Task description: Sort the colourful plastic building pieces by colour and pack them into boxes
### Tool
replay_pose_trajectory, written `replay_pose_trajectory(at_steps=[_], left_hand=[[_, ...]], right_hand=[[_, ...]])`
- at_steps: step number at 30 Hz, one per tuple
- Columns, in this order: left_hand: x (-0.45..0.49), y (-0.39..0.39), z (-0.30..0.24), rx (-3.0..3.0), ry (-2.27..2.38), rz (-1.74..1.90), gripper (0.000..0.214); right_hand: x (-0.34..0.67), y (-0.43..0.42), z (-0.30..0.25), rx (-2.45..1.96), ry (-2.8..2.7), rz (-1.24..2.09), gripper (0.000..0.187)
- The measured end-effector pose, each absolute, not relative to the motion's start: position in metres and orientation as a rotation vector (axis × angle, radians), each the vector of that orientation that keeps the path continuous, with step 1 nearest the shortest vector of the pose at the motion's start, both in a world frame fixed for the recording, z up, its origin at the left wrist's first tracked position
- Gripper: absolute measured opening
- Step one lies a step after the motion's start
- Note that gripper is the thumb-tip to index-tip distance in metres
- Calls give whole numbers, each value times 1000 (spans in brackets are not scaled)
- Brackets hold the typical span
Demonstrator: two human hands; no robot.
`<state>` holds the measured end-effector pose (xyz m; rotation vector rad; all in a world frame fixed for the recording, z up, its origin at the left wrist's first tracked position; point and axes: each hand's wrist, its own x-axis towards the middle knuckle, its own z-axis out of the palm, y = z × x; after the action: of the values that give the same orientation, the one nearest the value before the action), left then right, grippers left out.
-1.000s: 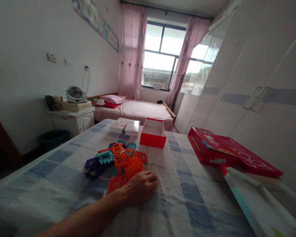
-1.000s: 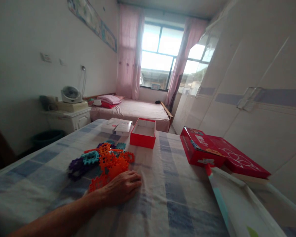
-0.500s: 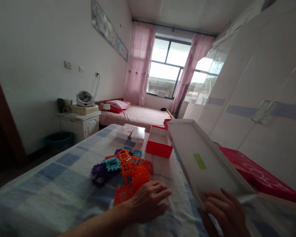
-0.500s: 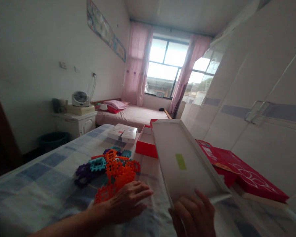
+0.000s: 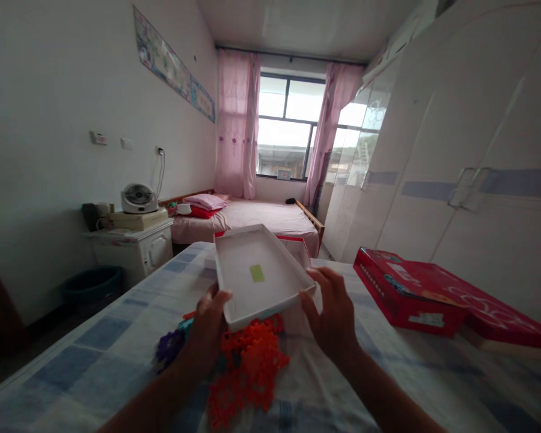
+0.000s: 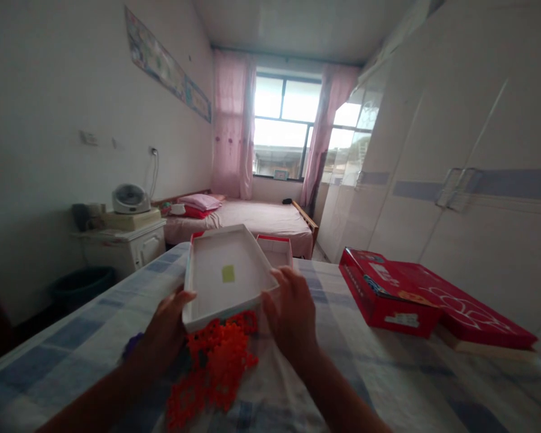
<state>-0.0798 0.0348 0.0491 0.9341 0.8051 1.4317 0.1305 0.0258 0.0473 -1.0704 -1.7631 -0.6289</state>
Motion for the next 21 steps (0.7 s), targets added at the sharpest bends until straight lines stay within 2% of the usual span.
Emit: replay_pose_trajectory(at_steps=[4,7,10,13,17,21], left_hand=[[-125,61,57,1062,1078,1544,54],[-148,73,65,1104,1138,1580,52],[-160,81,71,1138,1171,1588,51],[-158,89,74,1131,1190,1560,52],[-138,98,75,1194,1103,1441,53],[-96,116,68,1268,1040,1286,43]], right_hand=[[148,91,41,-1584,-1953,-328,43],[155,127,27,-1850,-2044,-228,47],[158,145,16,-1987,-2026,-199,38],[167,149,15,-2044,-1958,-219,23],[200,141,38,-2073,-1835,-335,25],[245,124,81,-2029,-1754,-589,24]])
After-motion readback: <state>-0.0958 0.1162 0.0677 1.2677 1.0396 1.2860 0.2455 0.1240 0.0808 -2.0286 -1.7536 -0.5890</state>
